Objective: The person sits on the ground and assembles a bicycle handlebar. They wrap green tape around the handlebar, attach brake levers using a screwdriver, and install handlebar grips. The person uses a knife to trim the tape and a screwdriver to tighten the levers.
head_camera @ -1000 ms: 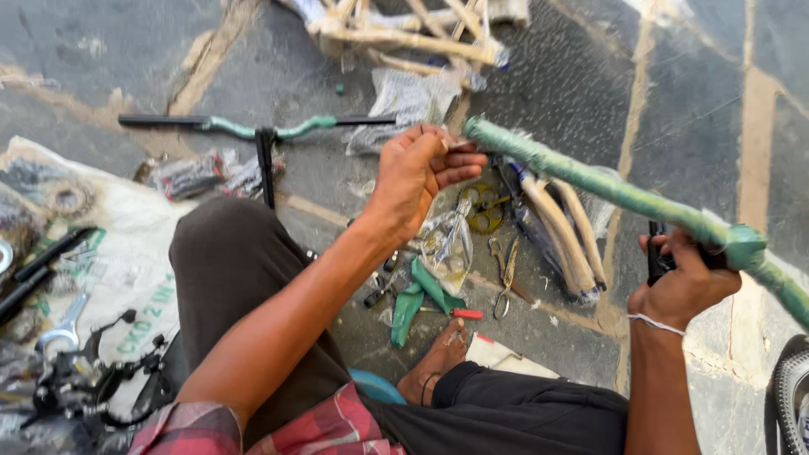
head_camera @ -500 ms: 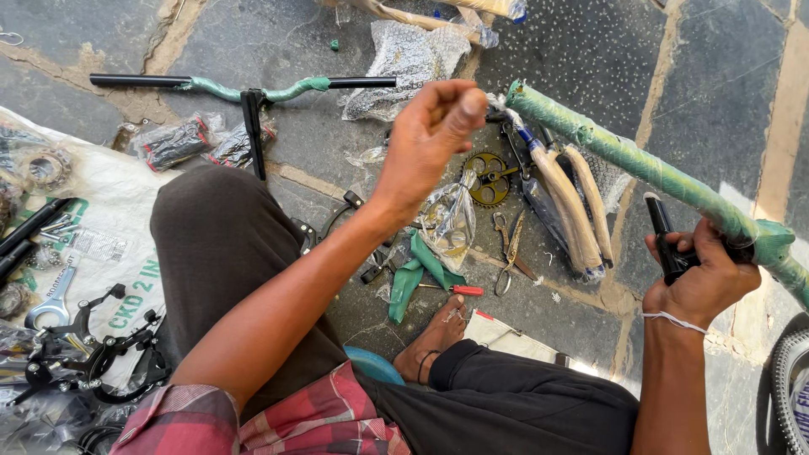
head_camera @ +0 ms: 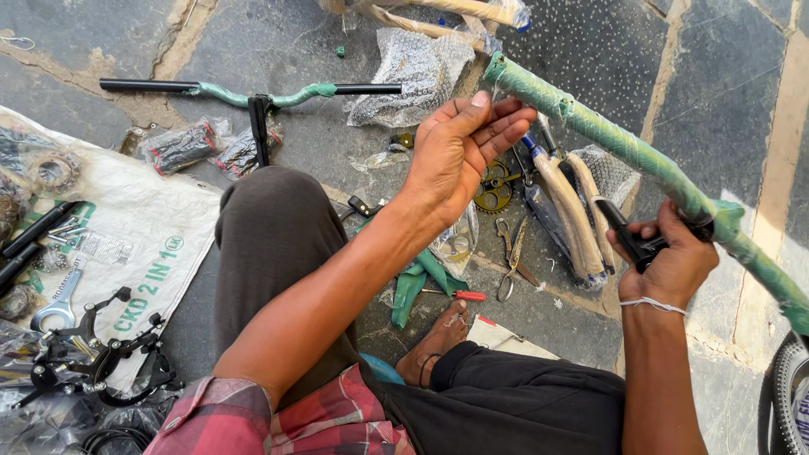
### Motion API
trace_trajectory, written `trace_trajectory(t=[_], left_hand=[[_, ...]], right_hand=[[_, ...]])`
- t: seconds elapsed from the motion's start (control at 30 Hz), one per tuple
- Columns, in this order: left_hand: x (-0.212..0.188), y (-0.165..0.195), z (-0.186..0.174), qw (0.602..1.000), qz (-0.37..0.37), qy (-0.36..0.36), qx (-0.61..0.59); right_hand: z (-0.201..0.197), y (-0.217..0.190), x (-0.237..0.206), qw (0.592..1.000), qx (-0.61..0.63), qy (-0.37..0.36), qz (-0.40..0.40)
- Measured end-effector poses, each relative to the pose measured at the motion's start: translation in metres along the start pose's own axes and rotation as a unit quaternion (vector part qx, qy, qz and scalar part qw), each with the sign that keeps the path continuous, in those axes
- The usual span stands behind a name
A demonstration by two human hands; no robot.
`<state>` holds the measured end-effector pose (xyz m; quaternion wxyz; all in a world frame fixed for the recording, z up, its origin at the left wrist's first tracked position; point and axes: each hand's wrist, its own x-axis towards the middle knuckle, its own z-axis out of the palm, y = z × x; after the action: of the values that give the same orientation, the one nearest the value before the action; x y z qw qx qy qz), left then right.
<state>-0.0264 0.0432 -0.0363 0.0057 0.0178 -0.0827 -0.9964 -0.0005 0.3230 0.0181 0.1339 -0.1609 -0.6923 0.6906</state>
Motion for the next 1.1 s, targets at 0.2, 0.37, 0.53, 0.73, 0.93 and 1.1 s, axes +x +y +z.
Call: trace_trajectory(t=[0.2,0.37,0.53,0.73,0.93,1.1], left_hand=[[-0.001,0.010,0.003,0.999,0.035,-0.018,0.034],[-0.008,0.018,0.003,0.995,0.063,-0.057,0.061],[-0.011,0.024,0.008,0.993,0.092,-0.047,0.065],[-0.009,0.024,0.012,0.985,0.139,-0.017,0.100],[0.000,0.024,0.006,0.987,0.145,0.026,0.071],[0.005,0.032,0.003,0.993,0.096,0.053,0.043]], right_hand=[[0.012,-0.003,-0.002,0.989,0.007,-0.019,0.143],[0.016,0.000,-0.005,0.985,0.004,-0.028,0.173],[0.023,0.001,-0.009,0.985,0.023,-0.045,0.166],[0.035,-0.002,-0.017,0.985,0.015,-0.034,0.167],[0.043,-0.001,-0.023,0.986,-0.005,-0.023,0.163],[0.043,0.002,-0.023,0.990,-0.019,-0.045,0.133]])
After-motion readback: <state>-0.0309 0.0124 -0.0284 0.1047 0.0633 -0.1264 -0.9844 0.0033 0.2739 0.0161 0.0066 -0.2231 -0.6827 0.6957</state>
